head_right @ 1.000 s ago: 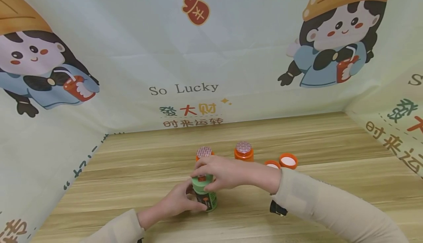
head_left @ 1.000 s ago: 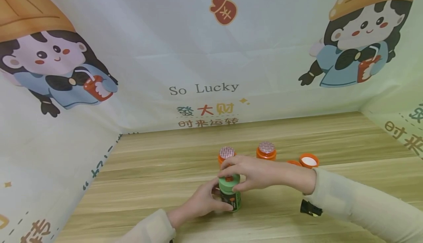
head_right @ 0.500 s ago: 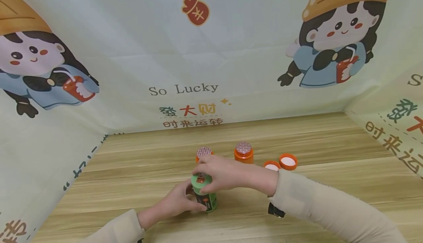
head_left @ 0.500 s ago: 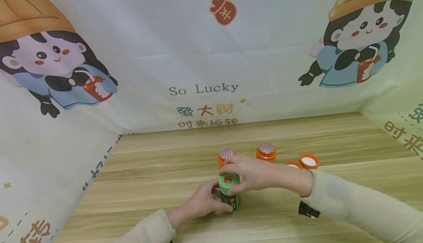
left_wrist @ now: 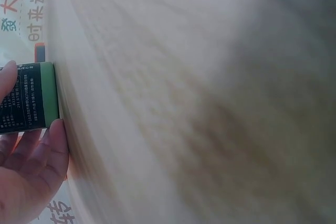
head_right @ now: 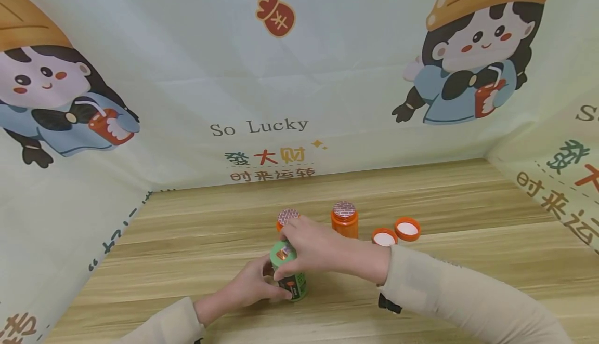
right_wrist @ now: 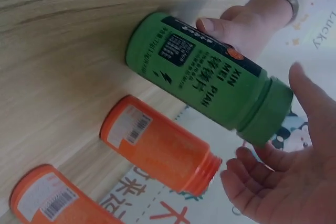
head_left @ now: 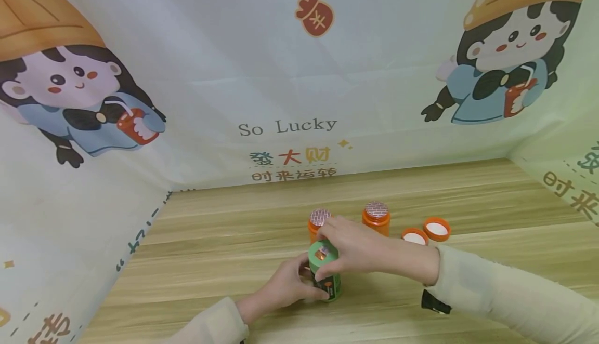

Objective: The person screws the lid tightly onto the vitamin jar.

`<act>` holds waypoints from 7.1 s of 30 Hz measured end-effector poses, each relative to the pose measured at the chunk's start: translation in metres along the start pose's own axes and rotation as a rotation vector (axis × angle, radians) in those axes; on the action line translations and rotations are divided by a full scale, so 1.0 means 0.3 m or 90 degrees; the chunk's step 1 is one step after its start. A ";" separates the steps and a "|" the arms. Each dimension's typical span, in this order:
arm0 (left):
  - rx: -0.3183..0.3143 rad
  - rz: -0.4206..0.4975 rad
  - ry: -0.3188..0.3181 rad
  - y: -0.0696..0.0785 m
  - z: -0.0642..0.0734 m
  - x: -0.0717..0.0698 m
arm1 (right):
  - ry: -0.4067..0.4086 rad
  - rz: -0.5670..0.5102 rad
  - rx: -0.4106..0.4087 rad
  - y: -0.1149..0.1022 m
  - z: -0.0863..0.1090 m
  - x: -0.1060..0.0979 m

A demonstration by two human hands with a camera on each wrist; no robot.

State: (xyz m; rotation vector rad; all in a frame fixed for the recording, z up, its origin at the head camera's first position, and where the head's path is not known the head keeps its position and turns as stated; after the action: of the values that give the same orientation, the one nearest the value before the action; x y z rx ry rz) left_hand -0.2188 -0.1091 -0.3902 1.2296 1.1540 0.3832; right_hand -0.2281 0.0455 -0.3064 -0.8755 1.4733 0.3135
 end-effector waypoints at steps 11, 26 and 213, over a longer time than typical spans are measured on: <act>-0.004 0.000 0.003 -0.004 -0.004 -0.001 | -0.160 -0.123 -0.108 0.042 0.019 -0.063; -0.005 -0.006 -0.002 -0.004 -0.006 0.003 | -0.094 -0.046 -0.177 0.040 0.016 -0.021; 0.024 -0.028 -0.012 -0.009 -0.005 0.005 | -0.137 -0.056 -0.279 0.070 0.024 -0.040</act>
State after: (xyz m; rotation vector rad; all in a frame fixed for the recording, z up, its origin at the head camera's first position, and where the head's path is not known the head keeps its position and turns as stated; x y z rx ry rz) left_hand -0.2202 -0.1082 -0.3930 1.2364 1.1745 0.3175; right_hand -0.2385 0.0683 -0.3028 -1.2106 1.1797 0.6600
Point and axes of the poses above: each hand's wrist, its own z-axis away from the middle knuckle, its own x-axis out of the palm, y = z × x, the point moved 3 cm from there along -z, towards the middle knuckle, and after that the axes turned 7 degrees about x, right-handed, at the moved point
